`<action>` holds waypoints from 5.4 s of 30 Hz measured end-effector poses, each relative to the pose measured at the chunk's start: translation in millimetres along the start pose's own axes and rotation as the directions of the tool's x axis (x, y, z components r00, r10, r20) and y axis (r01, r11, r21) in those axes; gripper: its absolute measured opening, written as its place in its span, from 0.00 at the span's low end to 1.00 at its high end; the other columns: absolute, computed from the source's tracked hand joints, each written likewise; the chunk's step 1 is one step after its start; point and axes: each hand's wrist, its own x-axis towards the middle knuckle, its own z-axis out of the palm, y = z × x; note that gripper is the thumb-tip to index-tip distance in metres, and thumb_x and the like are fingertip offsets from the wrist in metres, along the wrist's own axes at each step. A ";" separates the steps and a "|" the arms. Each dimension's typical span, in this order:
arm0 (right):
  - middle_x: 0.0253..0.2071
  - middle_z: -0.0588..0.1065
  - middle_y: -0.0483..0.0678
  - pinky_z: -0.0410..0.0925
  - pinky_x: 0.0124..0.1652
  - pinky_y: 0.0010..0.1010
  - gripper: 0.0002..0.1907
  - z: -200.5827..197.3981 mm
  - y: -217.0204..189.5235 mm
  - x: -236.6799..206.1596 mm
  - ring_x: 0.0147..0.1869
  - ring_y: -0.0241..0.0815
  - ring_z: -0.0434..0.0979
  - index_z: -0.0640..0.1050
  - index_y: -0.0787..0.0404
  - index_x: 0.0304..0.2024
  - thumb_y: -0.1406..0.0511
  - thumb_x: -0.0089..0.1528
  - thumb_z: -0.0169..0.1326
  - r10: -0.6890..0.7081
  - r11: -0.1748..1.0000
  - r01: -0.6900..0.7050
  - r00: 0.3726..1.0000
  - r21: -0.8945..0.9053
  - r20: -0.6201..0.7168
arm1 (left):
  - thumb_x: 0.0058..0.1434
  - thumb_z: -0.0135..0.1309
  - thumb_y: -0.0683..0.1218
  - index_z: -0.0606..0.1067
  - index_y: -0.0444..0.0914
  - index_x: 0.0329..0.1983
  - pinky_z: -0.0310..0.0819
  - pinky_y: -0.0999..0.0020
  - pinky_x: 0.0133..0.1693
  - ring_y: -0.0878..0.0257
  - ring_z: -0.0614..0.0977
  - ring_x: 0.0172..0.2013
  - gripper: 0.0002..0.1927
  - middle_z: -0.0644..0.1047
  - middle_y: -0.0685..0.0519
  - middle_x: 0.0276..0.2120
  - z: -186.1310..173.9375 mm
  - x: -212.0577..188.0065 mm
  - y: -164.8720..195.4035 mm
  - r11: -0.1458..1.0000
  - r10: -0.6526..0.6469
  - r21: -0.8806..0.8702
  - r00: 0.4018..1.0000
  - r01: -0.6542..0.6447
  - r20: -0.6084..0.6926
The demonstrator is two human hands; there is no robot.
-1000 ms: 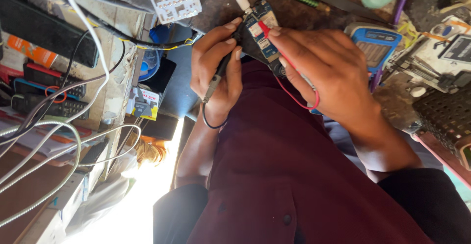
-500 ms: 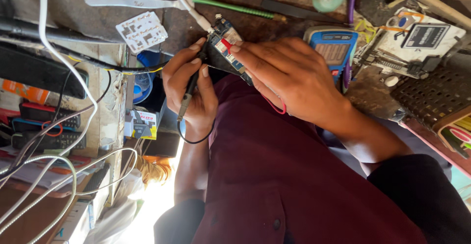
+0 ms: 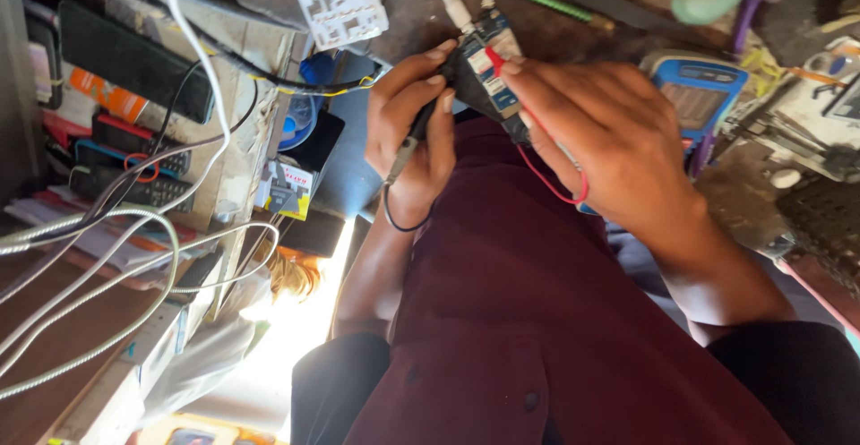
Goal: The person holds a small circuit board with a white cable attached and probes its contacts using the red and black probes of a digital multimeter, repositioning the probes on different points of the board. They turn the board over and continue probing, then set the board down on the cluttered workbench and handle a small component by hand.
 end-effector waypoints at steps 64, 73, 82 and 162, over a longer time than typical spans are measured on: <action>0.56 0.79 0.53 0.68 0.54 0.38 0.19 3.9 3.2 0.6 0.55 0.50 0.80 0.76 0.65 0.63 0.73 0.69 0.60 0.043 0.998 -0.045 0.998 0.049 0.041 | 0.72 0.57 0.33 0.70 0.33 0.53 0.81 0.64 0.60 0.51 0.81 0.58 0.11 0.74 0.42 0.56 -7.5 4.0 -6.5 1.000 0.009 -0.005 0.997 -0.008 0.083; 0.56 0.79 0.53 0.68 0.53 0.38 0.18 4.7 3.3 0.4 0.54 0.50 0.80 0.76 0.65 0.63 0.73 0.70 0.59 0.039 0.998 -0.041 0.998 0.054 0.039 | 0.72 0.57 0.33 0.70 0.34 0.53 0.81 0.64 0.60 0.52 0.81 0.57 0.11 0.74 0.42 0.56 -7.8 4.6 -7.4 1.000 0.019 -0.013 0.997 -0.018 0.071; 0.56 0.79 0.53 0.69 0.53 0.38 0.18 3.7 4.3 0.6 0.55 0.50 0.80 0.77 0.66 0.60 0.74 0.68 0.59 0.037 0.998 -0.038 0.999 0.047 0.033 | 0.71 0.57 0.33 0.71 0.34 0.52 0.82 0.65 0.58 0.52 0.82 0.56 0.10 0.75 0.42 0.54 -4.0 2.1 -8.0 1.000 0.018 -0.011 0.999 -0.018 0.031; 0.54 0.80 0.52 0.69 0.52 0.36 0.17 4.7 1.0 0.4 0.55 0.47 0.82 0.78 0.68 0.58 0.74 0.66 0.59 0.011 1.000 -0.011 1.000 0.018 0.009 | 0.71 0.57 0.33 0.71 0.34 0.51 0.81 0.65 0.57 0.52 0.83 0.55 0.10 0.76 0.42 0.54 -3.8 -2.3 -7.4 1.000 0.012 0.023 1.000 -0.012 0.021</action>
